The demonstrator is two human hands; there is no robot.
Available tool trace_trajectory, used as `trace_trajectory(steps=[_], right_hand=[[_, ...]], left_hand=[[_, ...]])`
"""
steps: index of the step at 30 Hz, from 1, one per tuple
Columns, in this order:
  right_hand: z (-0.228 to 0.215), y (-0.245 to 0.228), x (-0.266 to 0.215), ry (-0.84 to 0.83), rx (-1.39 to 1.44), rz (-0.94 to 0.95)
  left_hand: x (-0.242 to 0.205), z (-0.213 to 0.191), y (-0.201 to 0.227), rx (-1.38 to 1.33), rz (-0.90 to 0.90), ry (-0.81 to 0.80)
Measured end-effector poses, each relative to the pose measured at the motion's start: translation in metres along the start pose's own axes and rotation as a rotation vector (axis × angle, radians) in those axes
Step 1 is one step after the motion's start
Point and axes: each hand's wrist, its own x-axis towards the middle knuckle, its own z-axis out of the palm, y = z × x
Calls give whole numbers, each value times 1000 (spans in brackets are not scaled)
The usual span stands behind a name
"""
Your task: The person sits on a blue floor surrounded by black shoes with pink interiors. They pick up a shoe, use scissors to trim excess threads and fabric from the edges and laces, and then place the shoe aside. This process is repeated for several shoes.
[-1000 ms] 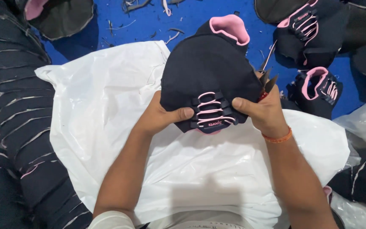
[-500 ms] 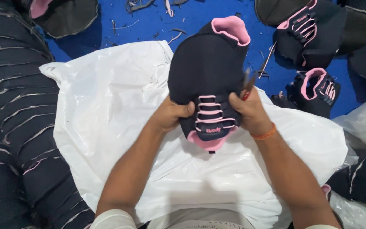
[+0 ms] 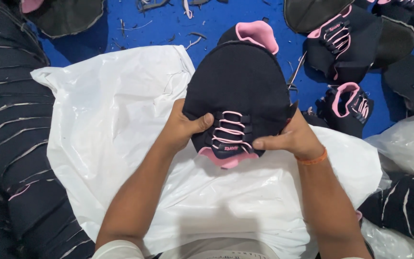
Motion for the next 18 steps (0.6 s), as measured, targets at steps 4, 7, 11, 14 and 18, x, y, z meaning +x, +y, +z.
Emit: trace_trajectory(steps=[4, 7, 11, 14, 18], right_hand=[[2, 8, 4, 178, -192, 152], [-1, 7, 5, 154, -90, 90], [3, 1, 7, 73, 92, -20], [1, 5, 6, 47, 194, -45], [-3, 9, 3, 44, 201, -67]], left_hand=[[0, -2, -9, 183, 29, 37], [1, 9, 3, 154, 38, 30], [2, 12, 6, 47, 32, 10], [2, 12, 7, 27, 19, 7], [2, 12, 11, 58, 33, -2]])
